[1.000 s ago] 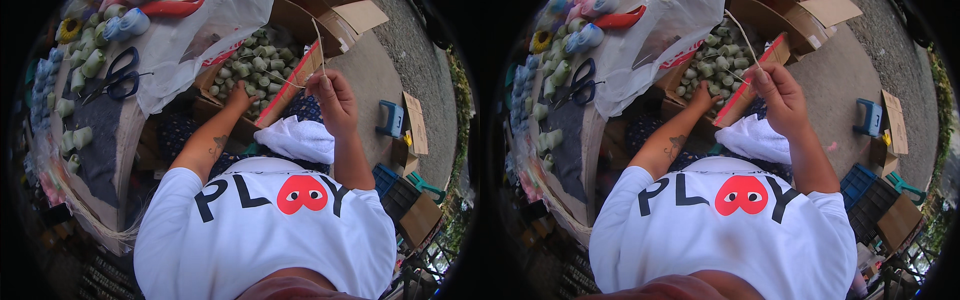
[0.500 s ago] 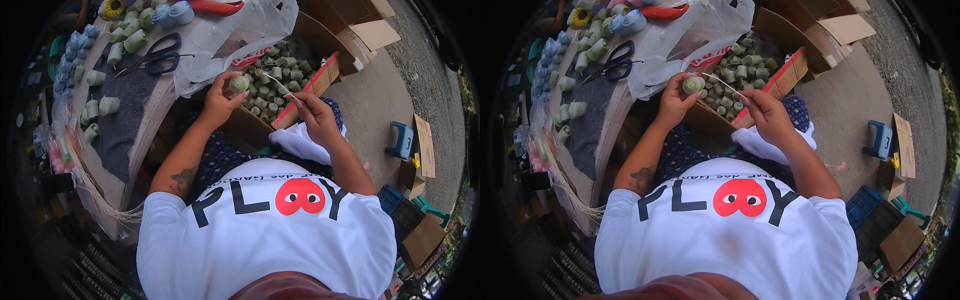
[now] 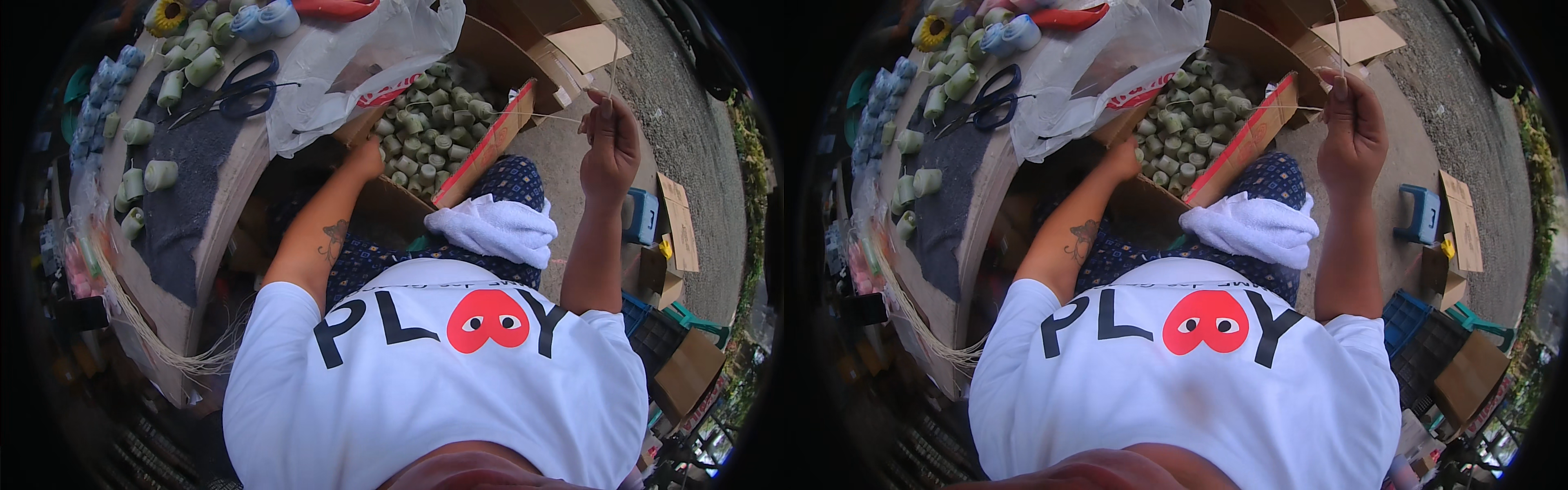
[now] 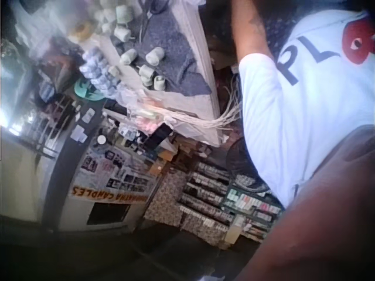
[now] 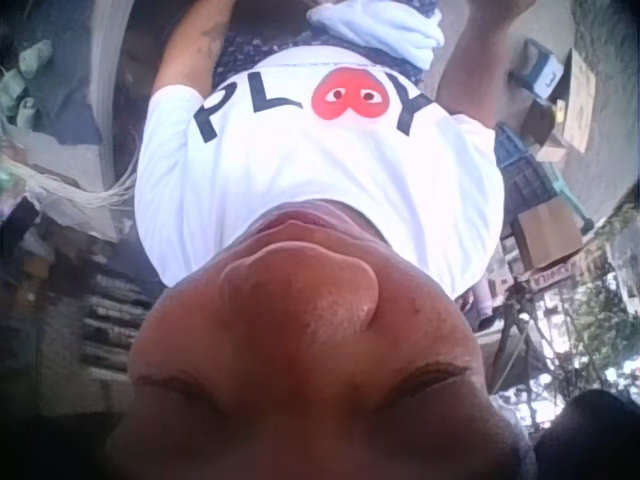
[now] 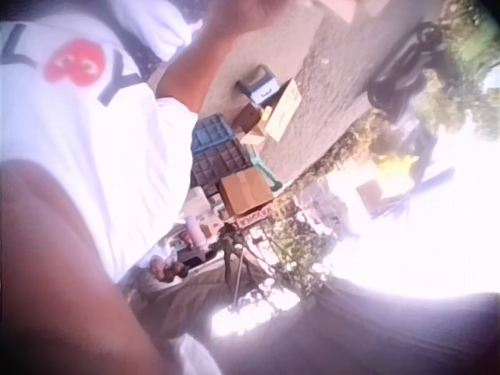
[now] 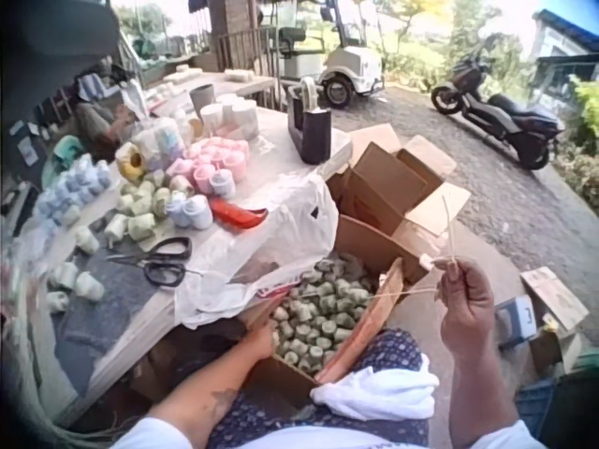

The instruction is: The person inserts wicks into small cylindrical green candles and ties the wicks with string. They use scissors to trim the wicks and place the finished candles into a cardboard box.

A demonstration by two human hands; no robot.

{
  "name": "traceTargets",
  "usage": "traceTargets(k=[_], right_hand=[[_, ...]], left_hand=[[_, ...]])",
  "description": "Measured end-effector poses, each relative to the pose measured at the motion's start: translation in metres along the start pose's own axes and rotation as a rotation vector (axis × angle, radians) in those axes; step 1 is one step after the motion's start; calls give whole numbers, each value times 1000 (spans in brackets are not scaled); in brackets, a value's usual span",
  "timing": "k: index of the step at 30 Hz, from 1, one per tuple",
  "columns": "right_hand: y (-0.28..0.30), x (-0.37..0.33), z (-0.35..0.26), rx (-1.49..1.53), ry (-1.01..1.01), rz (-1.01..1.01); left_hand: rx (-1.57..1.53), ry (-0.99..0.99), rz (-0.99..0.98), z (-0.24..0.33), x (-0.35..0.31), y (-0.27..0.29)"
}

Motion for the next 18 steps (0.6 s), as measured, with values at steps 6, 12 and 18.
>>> traceTargets(k=[6, 12, 18], right_hand=[[-2, -24, 16, -14, -158, -88], [-15, -22, 32, 78, -255, -115], [-23, -23, 30, 130, -320, -201]], left_hand=[[106, 92, -56, 21, 21, -26], [153, 119, 86, 45, 35, -62], [49, -192, 235, 31, 40, -64]])
Point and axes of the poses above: each hand's wrist, its own x-axis towards the middle knuckle, its own y-axis out of the back of the hand, z = x × y, the point moved 2 cm from there along x, towards the middle knuckle, and after that the axes turned 14 degrees about y, right-handed, at the moved point
